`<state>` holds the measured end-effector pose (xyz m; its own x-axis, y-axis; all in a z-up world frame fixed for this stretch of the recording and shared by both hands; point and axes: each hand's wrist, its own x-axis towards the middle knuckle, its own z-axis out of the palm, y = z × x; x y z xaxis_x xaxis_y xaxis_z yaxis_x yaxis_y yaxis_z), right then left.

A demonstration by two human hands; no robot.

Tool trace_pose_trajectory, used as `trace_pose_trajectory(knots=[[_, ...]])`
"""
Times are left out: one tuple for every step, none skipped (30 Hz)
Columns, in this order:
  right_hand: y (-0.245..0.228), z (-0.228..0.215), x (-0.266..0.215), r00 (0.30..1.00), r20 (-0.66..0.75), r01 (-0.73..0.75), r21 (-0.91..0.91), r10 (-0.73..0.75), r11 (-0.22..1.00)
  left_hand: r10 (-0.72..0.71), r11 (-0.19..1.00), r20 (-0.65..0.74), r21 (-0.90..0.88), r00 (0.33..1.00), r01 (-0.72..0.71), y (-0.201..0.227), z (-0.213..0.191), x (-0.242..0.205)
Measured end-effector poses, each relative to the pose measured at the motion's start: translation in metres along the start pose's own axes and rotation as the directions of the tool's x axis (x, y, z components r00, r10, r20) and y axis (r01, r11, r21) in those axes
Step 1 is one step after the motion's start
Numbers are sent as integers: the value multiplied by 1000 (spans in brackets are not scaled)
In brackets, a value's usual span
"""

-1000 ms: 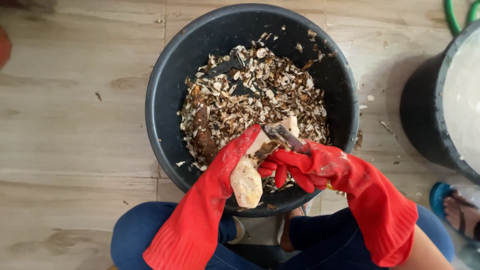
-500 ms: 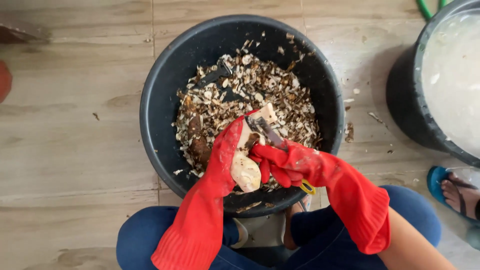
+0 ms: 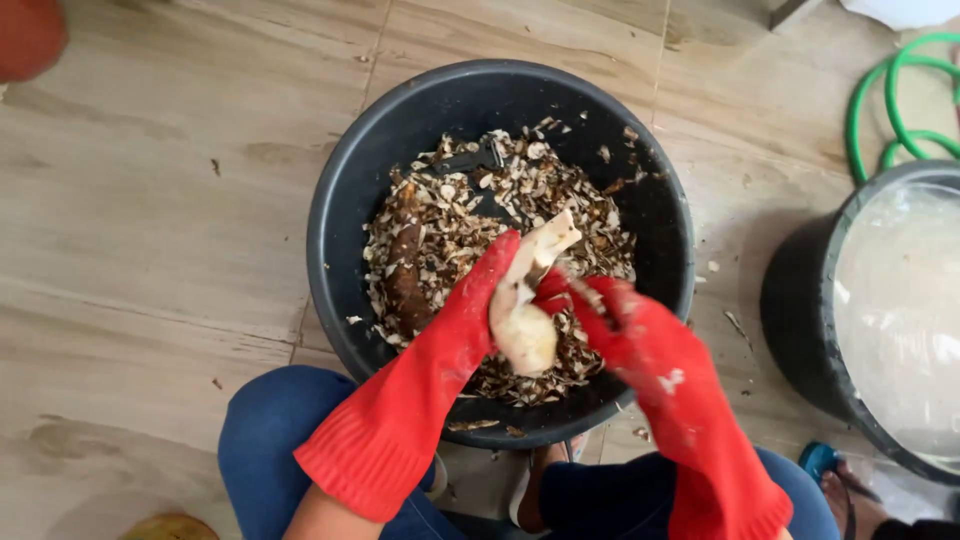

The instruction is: A person wearing red gloves uses a knife to peel the thick outer skin off a large root vegetable over a basin.

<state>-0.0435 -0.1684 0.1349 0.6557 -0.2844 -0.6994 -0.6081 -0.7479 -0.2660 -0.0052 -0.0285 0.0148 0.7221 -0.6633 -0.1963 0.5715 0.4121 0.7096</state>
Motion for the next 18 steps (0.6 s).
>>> trace_pose_trajectory(knots=[[-1, -3, 2, 998, -41, -39, -3, 39, 999, -43, 994, -98, -108, 994, 33, -4, -3, 1], [-1, -6, 2, 993, -82, -83, -1, 82, 997, -102, 974, -188, -218, 977, 60, -9, -6, 2], [1, -7, 1, 994, -78, -82, -5, 81, 997, -102, 973, -191, -222, 976, 58, -31, -22, 9], [3, -8, 1, 989, -83, -119, 40, 122, 992, -130, 891, -219, -454, 967, 17, -53, -39, 16], [5, -9, 1, 983, -87, -155, 85, 162, 984, -163, 753, -239, -657, 957, -36, -76, -55, 23], [11, -4, 8, 984, -82, -154, 83, 160, 985, -164, 752, -244, -658, 956, -39, -51, -40, 16], [17, 1, 15, 991, -58, -114, 138, 123, 984, -201, 780, -225, -625, 953, 17, -26, -25, 9], [24, 6, 23, 996, -36, -79, 199, 87, 977, -243, 805, -205, -588, 948, 79, -1, -10, 2], [25, 7, 25, 995, -31, -82, 202, 90, 976, -249, 805, -208, -587, 946, 83, -11, -14, 5], [27, 9, 26, 998, 4, -57, 170, 57, 984, -221, 790, -189, -610, 957, 62, -21, -18, 7], [29, 10, 28, 999, 40, -30, 139, 25, 990, -193, 773, -170, -632, 966, 43, -31, -21, 9], [34, 13, 31, 999, 41, -36, 145, 30, 989, -201, 774, -167, -631, 965, 52, -18, -13, 4], [38, 16, 34, 997, 78, -4, 155, -8, 988, -193, 817, -218, -575, 957, 34, -5, -4, 0], [42, 19, 38, 992, 112, 30, 166, -49, 986, -179, 857, -267, -515, 947, 17, 8, 5, -4], [35, 14, 34, 993, 111, 27, 170, -46, 985, -183, 858, -264, -514, 947, 22, 11, 6, -5], [28, 9, 30, 971, 230, 54, 79, -71, 995, -91, 965, -155, -259, 984, 48, 14, 8, -8], [20, 5, 27, 934, 347, 96, -9, -87, 995, -31, 999, -21, 15, 999, 32, 17, 9, -12], [33, 14, 29, 933, 349, 99, -12, -89, 995, -28, 1000, -25, 14, 999, 28, 10, 3, -4]])
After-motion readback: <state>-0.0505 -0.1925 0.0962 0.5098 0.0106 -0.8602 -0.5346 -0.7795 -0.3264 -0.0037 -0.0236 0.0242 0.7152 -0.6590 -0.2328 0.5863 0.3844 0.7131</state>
